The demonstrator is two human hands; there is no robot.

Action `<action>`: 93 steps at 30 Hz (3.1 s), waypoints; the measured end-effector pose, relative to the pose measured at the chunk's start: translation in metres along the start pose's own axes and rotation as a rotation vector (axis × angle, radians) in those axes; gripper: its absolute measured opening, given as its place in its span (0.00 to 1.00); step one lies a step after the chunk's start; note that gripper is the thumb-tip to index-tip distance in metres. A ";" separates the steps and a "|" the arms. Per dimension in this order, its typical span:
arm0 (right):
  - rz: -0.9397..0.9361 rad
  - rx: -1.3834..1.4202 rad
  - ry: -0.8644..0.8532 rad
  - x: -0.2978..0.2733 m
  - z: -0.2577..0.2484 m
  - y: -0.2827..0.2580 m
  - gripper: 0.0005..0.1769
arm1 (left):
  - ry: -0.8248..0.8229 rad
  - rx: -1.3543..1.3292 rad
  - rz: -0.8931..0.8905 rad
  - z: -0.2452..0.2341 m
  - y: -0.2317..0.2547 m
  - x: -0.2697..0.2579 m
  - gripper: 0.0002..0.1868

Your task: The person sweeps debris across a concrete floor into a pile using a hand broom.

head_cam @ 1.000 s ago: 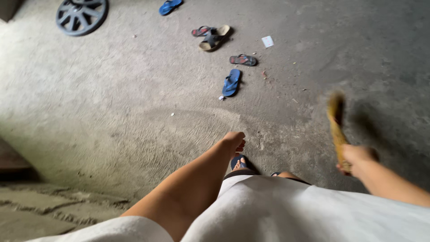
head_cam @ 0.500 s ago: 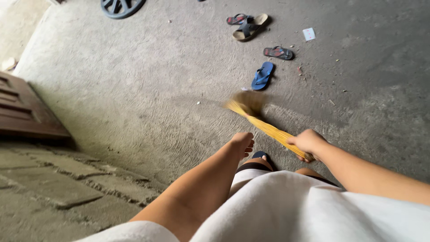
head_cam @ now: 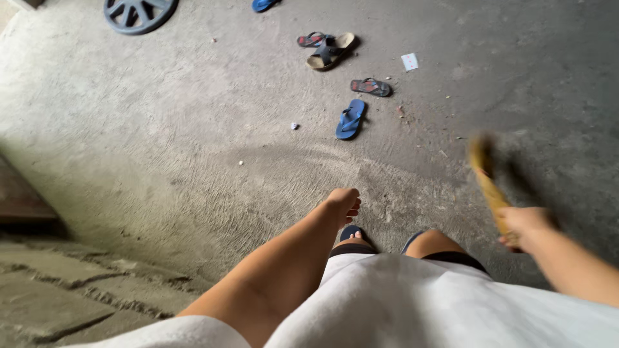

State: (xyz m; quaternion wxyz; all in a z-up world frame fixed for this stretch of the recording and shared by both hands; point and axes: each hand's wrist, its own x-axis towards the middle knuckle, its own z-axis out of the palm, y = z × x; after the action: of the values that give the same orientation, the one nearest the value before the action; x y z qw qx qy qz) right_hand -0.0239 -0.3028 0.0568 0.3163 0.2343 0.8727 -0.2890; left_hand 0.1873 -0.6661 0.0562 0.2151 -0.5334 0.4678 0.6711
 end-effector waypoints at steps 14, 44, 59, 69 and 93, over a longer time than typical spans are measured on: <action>-0.363 -0.557 -0.530 -0.062 0.115 -0.144 0.18 | 0.105 -0.186 -0.012 -0.010 0.006 0.032 0.11; -0.398 -0.599 -0.477 -0.037 0.193 -0.430 0.21 | 0.164 -0.288 0.059 -0.104 0.231 0.148 0.09; -0.265 -0.244 -0.041 0.018 0.155 -0.519 0.20 | 0.072 -0.062 0.034 -0.162 0.391 0.163 0.15; -0.158 -0.622 -0.131 0.069 0.192 -0.536 0.24 | 0.081 -0.083 0.000 -0.202 0.385 0.187 0.14; -0.548 -0.282 -0.321 0.025 0.208 -0.681 0.21 | 0.158 -0.232 0.017 -0.209 0.442 0.217 0.12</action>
State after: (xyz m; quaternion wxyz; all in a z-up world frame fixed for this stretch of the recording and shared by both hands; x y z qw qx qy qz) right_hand -0.3573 -0.9253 0.1506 0.3897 -0.1032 0.8735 -0.2728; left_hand -0.1270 -1.0986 0.0350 0.1088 -0.6020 0.4072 0.6782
